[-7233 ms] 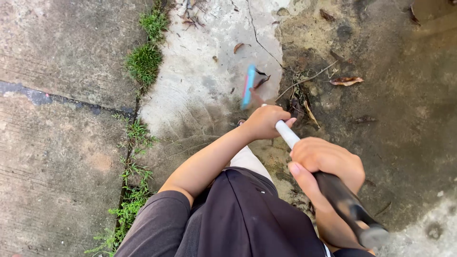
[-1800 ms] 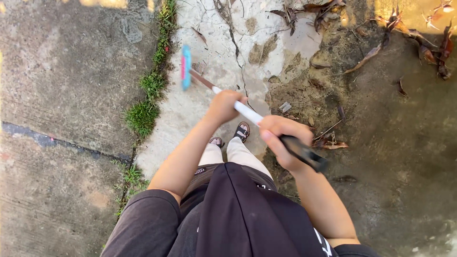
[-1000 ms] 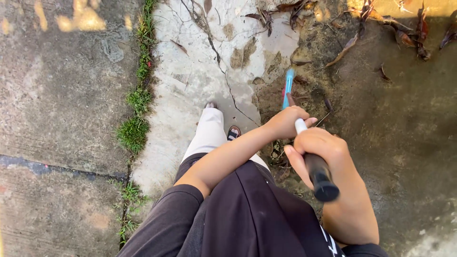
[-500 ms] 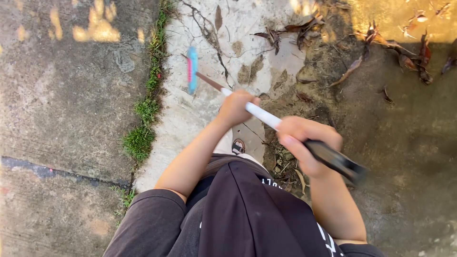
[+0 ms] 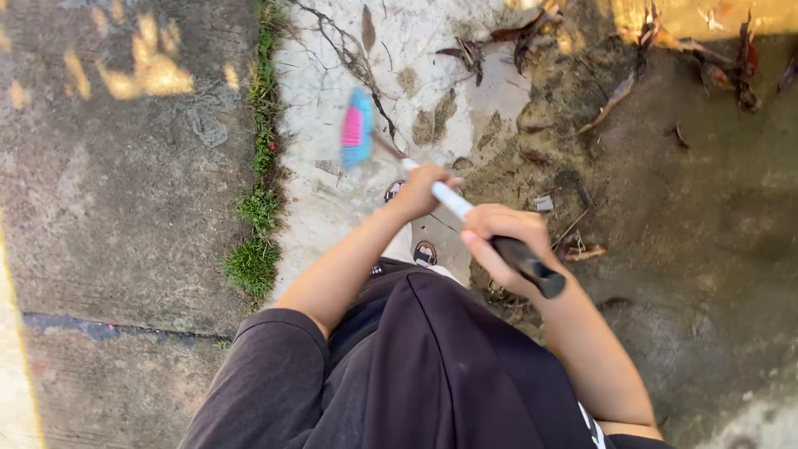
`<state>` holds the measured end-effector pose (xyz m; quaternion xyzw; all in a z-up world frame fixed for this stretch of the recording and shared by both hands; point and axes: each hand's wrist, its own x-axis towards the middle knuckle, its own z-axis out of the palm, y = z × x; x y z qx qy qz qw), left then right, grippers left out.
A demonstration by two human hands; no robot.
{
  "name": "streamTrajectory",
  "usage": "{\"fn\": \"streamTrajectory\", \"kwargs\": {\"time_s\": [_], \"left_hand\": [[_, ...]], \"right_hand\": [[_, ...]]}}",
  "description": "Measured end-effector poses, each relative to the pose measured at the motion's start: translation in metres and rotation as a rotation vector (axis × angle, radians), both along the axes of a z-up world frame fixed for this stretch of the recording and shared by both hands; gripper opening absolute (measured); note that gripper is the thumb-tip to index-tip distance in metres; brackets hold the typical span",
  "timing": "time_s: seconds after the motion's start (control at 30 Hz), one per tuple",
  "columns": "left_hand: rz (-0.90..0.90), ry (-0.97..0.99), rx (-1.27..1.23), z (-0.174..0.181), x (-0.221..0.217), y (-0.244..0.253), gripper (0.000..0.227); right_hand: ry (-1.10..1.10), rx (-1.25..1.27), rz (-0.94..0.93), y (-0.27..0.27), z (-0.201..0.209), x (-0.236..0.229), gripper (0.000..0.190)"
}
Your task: Sweeping dirt and dry leaves off a concrete floor using a broom.
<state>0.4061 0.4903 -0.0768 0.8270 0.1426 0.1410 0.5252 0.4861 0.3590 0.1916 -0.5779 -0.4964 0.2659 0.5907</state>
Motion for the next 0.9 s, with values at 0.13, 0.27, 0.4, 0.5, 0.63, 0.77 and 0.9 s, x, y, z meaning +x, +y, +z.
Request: {"fn": "streamTrajectory", "kwargs": {"time_s": [0.13,0.27,0.4,0.5,0.63,0.77,0.9], "left_hand": [[-0.096,-0.082,-0.214,0.018,0.064,-0.046,0.039],[-0.185,-0.215,-0.235,0.023,0.101,-0.069,0.035],[-0.315,-0.257,-0.167,0.092,0.108,-0.06,0.036],[-0.356,-0.17,0.016,0.127,0.107,-0.049,0.048],[-0.349,-0.07,0.124,0.151,0.089,-0.003,0.049],[-0.244,0.155,0.128,0.101,0.054,0.048,0.016],[-0.105,0.421,0.297,0.029,0.015,0.105,0.007]], "right_hand": [[-0.073,-0.121,0.017,-0.009,0.031,0.017,0.028],[-0.237,-0.26,-0.012,-0.001,0.052,0.019,0.033],[-0.262,-0.197,-0.087,-0.006,0.067,0.019,0.037],[-0.284,-0.165,-0.127,0.003,0.127,0.017,0.034],[-0.131,-0.043,-0.198,0.019,0.132,0.033,0.032],[0.122,0.184,-0.111,0.035,0.059,0.059,0.031],[0.259,0.157,-0.047,0.062,-0.028,0.053,0.028]]}}
